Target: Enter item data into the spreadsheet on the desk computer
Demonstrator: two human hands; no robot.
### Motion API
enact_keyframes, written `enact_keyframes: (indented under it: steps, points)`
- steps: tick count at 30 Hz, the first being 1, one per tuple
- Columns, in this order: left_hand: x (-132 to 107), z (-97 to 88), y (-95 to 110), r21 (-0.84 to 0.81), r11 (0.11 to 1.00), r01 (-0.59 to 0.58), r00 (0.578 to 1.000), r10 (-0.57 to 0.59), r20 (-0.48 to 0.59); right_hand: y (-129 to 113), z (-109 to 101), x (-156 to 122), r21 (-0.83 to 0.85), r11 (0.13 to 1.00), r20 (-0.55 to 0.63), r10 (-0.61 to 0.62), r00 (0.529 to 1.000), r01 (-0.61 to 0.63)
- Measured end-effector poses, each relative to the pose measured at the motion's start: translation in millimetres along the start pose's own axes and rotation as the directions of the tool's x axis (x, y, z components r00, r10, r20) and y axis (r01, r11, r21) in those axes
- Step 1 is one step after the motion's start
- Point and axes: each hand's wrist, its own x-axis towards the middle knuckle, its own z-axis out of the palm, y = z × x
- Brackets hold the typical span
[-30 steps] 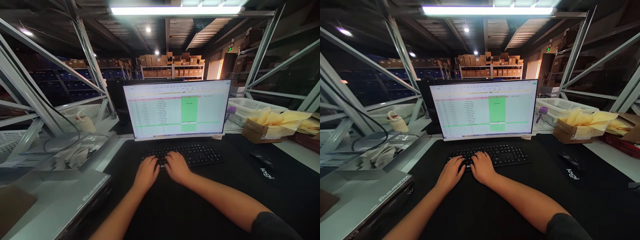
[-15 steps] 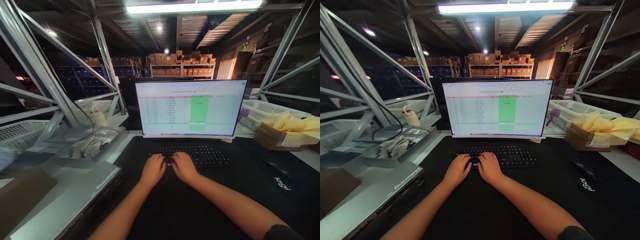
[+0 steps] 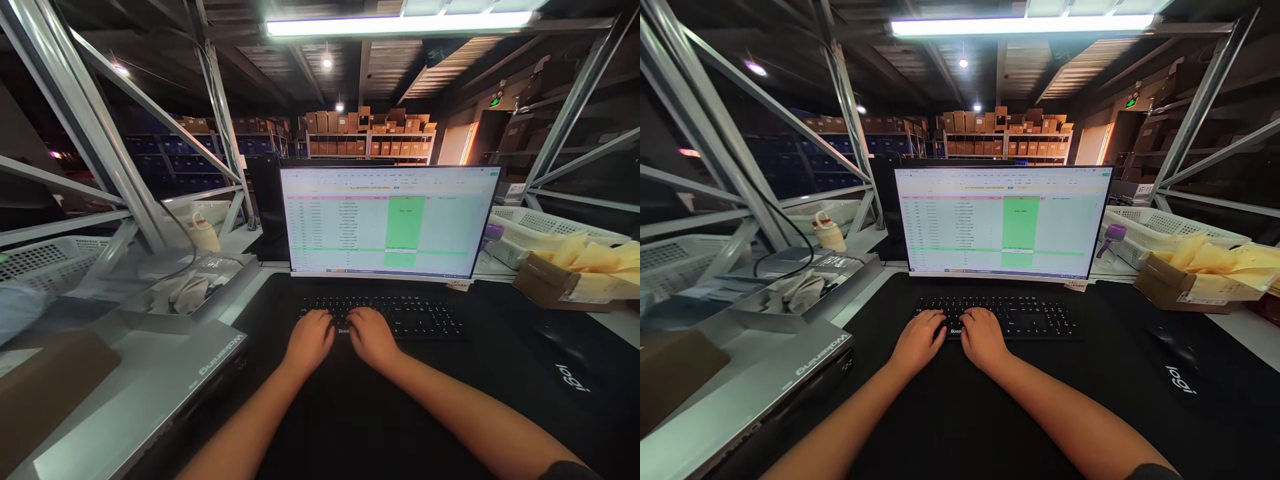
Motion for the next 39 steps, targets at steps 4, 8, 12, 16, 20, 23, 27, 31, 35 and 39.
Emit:
enact_keyframes:
  steps: [4, 8, 12, 16, 20, 23, 27, 31, 35, 39]
  points:
    - [0, 0.6, -1, 0.019, 1.000, -0.010, 1.000, 0.010, 0.005, 2, 3, 1, -0.008, 1.000, -0.004, -0.007, 1.000, 0.007]
    - [-1, 1.8, -3, 0.037, 0.999, -0.027, 1.000, 0.028, -0.013, 4, 3, 2, -0.013, 1.000, -0.004, -0.017, 1.000, 0.017]
    - [0, 4.6, -6, 0.036, 0.998, -0.054, 0.997, 0.055, -0.045, 4, 2, 3, -0.008, 1.000, -0.005, -0.024, 1.000, 0.024]
    - [1, 7.3, -9, 0.036, 0.997, -0.065, 0.996, 0.067, -0.052, 2, -1, 3, -0.034, 0.999, 0.038, 0.007, 0.999, -0.005]
    - [2, 6.7, -10, 0.056, 0.996, -0.069, 0.997, 0.071, -0.033, 9, -9, 4, -0.198, 0.962, 0.063, 0.204, 0.977, -0.188]
    - [2, 4.7, -10, 0.048, 0.997, -0.066, 0.997, 0.068, -0.027, 21, -22, 8, -0.275, 0.906, 0.063, 0.351, 0.934, -0.322]
    - [3, 3.3, -11, 0.018, 0.998, -0.064, 0.997, 0.064, -0.030, 33, -36, 15, -0.320, 0.878, 0.009, 0.378, 0.926, -0.355]
    - [3, 3.4, -11, 0.000, 0.999, -0.051, 0.998, 0.051, -0.026, 34, -37, 16, -0.386, 0.861, -0.001, 0.359, 0.934, -0.331]
    - [3, 0.9, -10, 0.004, 0.999, -0.039, 0.999, 0.039, -0.009, 35, -32, 14, -0.419, 0.854, -0.032, 0.325, 0.945, -0.307]
    - [3, -1.8, -8, 0.016, 0.999, -0.033, 0.999, 0.033, 0.001, 34, -33, 15, -0.418, 0.854, -0.047, 0.321, 0.946, -0.310]
